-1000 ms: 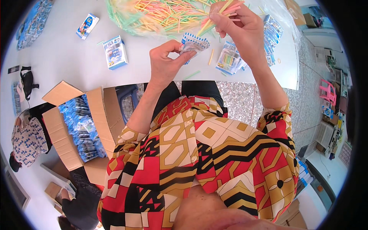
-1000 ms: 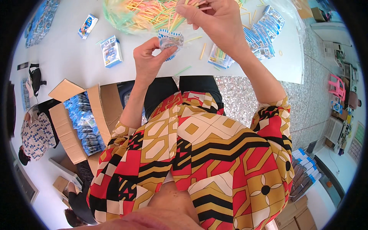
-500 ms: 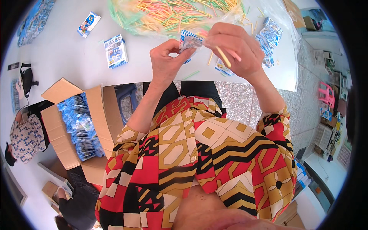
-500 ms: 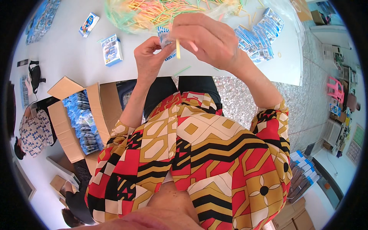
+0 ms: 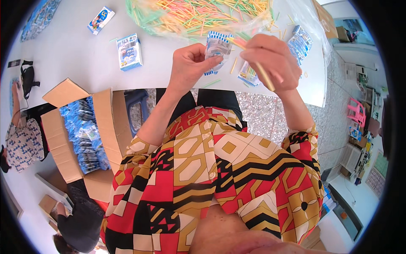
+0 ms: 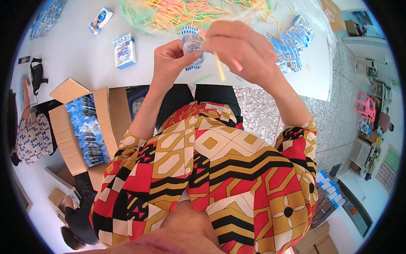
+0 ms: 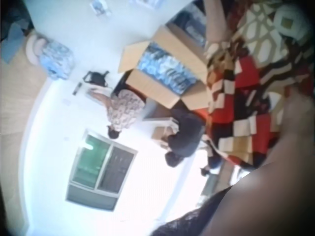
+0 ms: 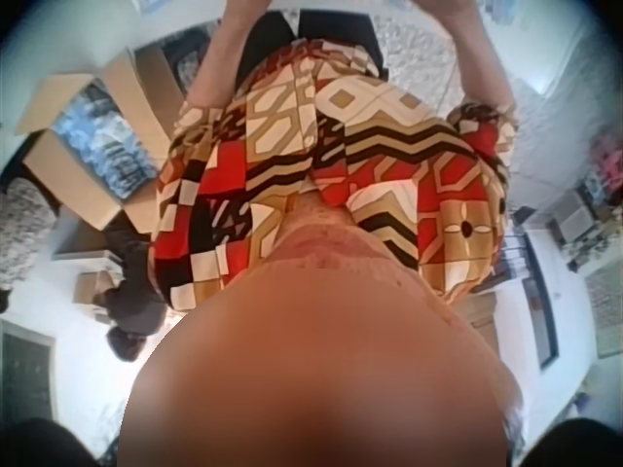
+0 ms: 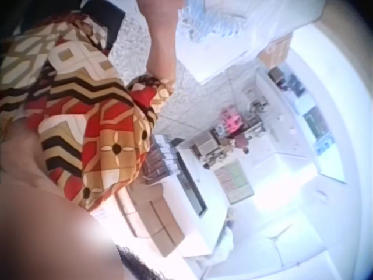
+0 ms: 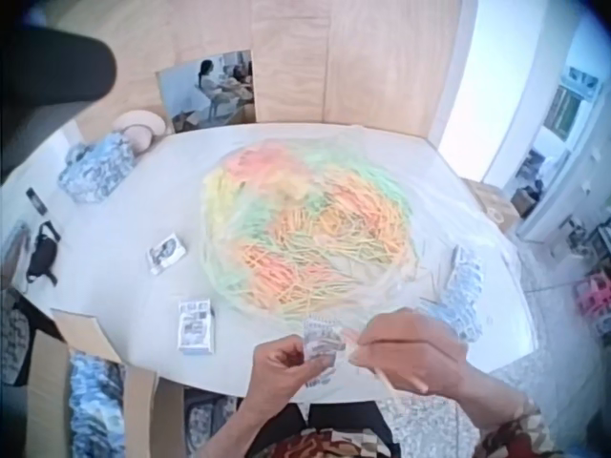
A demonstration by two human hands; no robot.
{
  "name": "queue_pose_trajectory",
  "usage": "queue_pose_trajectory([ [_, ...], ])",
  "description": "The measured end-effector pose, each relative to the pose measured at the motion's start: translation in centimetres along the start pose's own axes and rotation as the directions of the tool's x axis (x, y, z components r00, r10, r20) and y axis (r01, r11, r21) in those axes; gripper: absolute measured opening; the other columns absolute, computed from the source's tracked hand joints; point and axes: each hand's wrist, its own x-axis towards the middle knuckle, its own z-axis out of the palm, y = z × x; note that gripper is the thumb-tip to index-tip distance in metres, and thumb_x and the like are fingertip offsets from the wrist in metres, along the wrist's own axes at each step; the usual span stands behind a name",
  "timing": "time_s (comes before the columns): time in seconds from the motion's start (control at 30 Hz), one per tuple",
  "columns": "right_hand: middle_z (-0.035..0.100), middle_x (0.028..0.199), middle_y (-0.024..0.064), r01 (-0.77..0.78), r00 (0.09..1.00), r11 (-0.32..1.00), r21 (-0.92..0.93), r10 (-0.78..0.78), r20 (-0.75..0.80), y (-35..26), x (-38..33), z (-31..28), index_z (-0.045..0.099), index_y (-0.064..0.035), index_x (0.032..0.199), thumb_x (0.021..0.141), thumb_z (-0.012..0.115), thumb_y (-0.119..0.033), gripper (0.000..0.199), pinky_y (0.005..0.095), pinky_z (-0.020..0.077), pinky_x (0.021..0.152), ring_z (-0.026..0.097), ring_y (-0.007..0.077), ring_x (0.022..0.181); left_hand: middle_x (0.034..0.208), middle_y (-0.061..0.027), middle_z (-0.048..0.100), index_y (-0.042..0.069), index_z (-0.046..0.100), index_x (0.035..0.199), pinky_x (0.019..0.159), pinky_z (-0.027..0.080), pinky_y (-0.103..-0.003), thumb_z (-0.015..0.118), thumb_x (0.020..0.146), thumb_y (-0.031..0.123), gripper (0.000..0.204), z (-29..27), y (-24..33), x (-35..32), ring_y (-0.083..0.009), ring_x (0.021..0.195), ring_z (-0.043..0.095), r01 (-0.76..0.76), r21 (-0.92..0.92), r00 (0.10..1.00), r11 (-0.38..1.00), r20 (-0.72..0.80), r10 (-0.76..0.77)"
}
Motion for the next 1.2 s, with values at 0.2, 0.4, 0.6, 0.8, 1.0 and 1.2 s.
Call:
queue_pose_trajectory([
  [0.2,0.063,0.089,0.0165,-0.197,0.98,0.975,0.101,0.199,-0.008,0.2,0.5,-0.3,0.062,0.0035,0.089,0.073,0.067,0.008,0.017,0.0244,0.049,0.062,0.061,0.0189,0.074,0.061,0.0009,0.06,0.0,0.062,0.07,0.049,0.039,-0.017,0.074,0.074,0.009,0.016,-0.1,-0.1,-0.1,-0.0012,0.056,0.05,-0.054,0.108,0.999,0.993,0.003,0.055],
  [0.4,0.062,0.089,0.0157,-0.241,0.966,0.948,0.207,0.255,-0.043,0.4,0.3,0.0,0.06,0.004,0.091,0.075,0.066,0.008,0.017,0.025,0.0492,0.064,0.061,0.0184,0.076,0.062,0.0006,0.06,0.001,0.061,0.069,0.051,0.04,-0.019,0.074,0.073,0.009,0.016,-0.2,-0.1,-0.2,-0.0024,0.057,0.05,-0.107,0.175,0.994,0.979,0.015,0.107],
  [0.6,0.063,0.089,0.0147,-0.241,0.971,0.964,0.113,0.24,0.022,0.0,0.4,0.0,0.061,0.0023,0.09,0.074,0.067,0.007,0.017,0.0241,0.0489,0.065,0.062,0.0179,0.077,0.062,0.0001,0.061,0.001,0.062,0.069,0.052,0.04,-0.019,0.074,0.073,0.009,0.015,-0.1,0.0,-0.1,-0.0029,0.058,0.051,-0.124,0.191,0.992,0.974,0.028,0.121],
  [0.8,0.063,0.089,0.0148,-0.207,0.978,0.971,0.118,0.204,0.036,-0.2,0.5,0.1,0.061,0.0028,0.089,0.076,0.066,0.006,0.015,0.0243,0.0489,0.064,0.062,0.0178,0.077,0.063,-0.0002,0.062,0.001,0.063,0.07,0.053,0.042,-0.019,0.074,0.073,0.009,0.014,-0.1,0.0,-0.1,-0.0035,0.059,0.053,-0.106,0.195,0.994,0.975,0.017,0.104],
  [1.0,0.062,0.088,0.0163,-0.363,0.918,0.887,0.285,0.393,-0.055,0.2,-0.1,0.2,0.06,0.0047,0.089,0.076,0.065,0.006,0.015,0.0252,0.0487,0.064,0.061,0.0193,0.079,0.063,-0.0002,0.062,0.001,0.063,0.071,0.053,0.042,-0.019,0.074,0.073,0.008,0.013,-0.1,0.0,-0.1,-0.0036,0.059,0.054,-0.146,0.206,0.989,0.968,0.017,0.145],
  [1.2,0.062,0.087,0.0153,-0.302,0.953,0.951,0.073,0.298,0.057,-0.9,0.8,0.1,0.06,0.0046,0.089,0.076,0.065,0.007,0.015,0.0257,0.0495,0.065,0.062,0.0194,0.079,0.063,-0.0002,0.062,0.001,0.063,0.07,0.054,0.042,-0.019,0.074,0.074,0.008,0.014,-0.2,0.1,-0.2,-0.0037,0.06,0.054,-0.136,0.201,0.991,0.97,0.015,0.135],
])
